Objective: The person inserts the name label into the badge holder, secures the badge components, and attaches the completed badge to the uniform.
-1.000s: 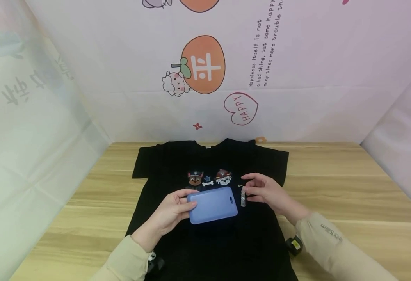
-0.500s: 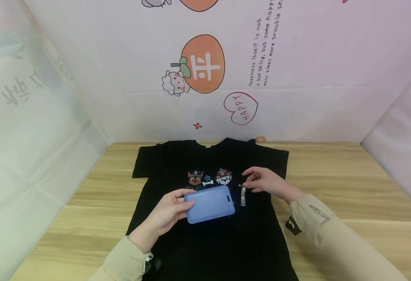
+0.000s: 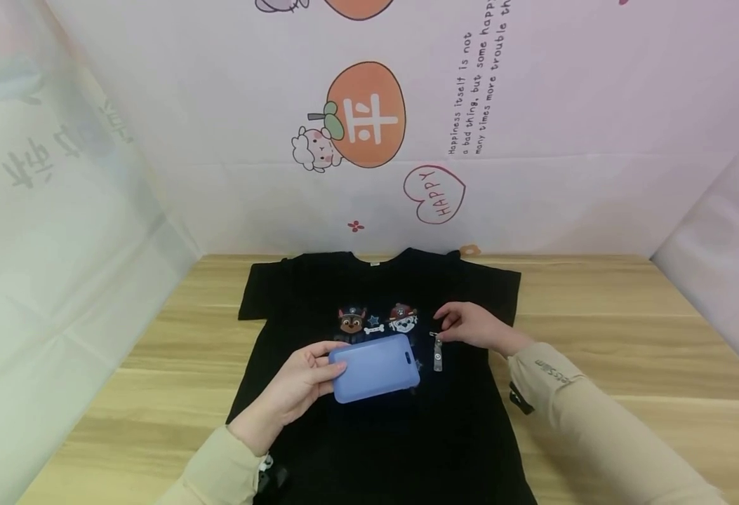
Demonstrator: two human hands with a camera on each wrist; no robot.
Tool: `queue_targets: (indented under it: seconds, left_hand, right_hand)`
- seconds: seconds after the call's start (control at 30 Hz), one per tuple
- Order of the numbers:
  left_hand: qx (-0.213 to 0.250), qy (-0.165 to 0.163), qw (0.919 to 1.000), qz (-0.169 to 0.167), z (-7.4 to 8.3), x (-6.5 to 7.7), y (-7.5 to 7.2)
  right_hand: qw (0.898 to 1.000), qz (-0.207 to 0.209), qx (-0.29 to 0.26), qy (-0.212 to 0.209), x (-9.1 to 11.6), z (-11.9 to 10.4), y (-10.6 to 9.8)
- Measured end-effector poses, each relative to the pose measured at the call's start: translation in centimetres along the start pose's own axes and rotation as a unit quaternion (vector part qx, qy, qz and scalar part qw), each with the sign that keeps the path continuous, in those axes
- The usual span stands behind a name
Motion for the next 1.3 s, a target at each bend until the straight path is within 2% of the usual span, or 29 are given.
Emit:
queue_targets:
  seconds: [0.27, 0.57, 0.8, 0.97, 1.3]
  left_hand:
    - [0.0, -0.003, 1.0, 0.002, -0.1, -0.2, 0.1]
    - [0.002, -0.011, 0.9999, 0.003, -0.4, -0.4, 0.2]
    - [0.007, -0.008, 0.9999, 0.004, -0.6, -0.5, 0.1]
    - [0.011, -0.009, 0.9999, 0.0, -0.7, -0.6, 0.2]
    - [0.019, -0.013, 0.9997, -0.002, -0.9, -0.6, 0.4]
  right_hand:
    - [0.999, -0.02, 0.029, -0.025, -0.3, 0.0, 0.2]
    - [0.999, -0.033, 0.04, 0.014, -1.2, 0.4, 0.6]
    - [0.998, -0.045, 0.046, 0.012, -1.3, 0.3, 0.8]
    - [0.997, -0.041, 0.065, 0.01, -1.4, 0.3, 1.0]
    - [0.998, -0.025, 0.057, 0.007, -1.0, 0.4, 1.2]
Point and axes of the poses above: each hand's wrist, its own x-axis away from the middle knuckle, its own y-axis out of the palm, z = x × y, the point moved 3 cm from there along -x, towards the middle knuckle, and after that the axes turned 11 degrees about y, right-handed, at the moved point
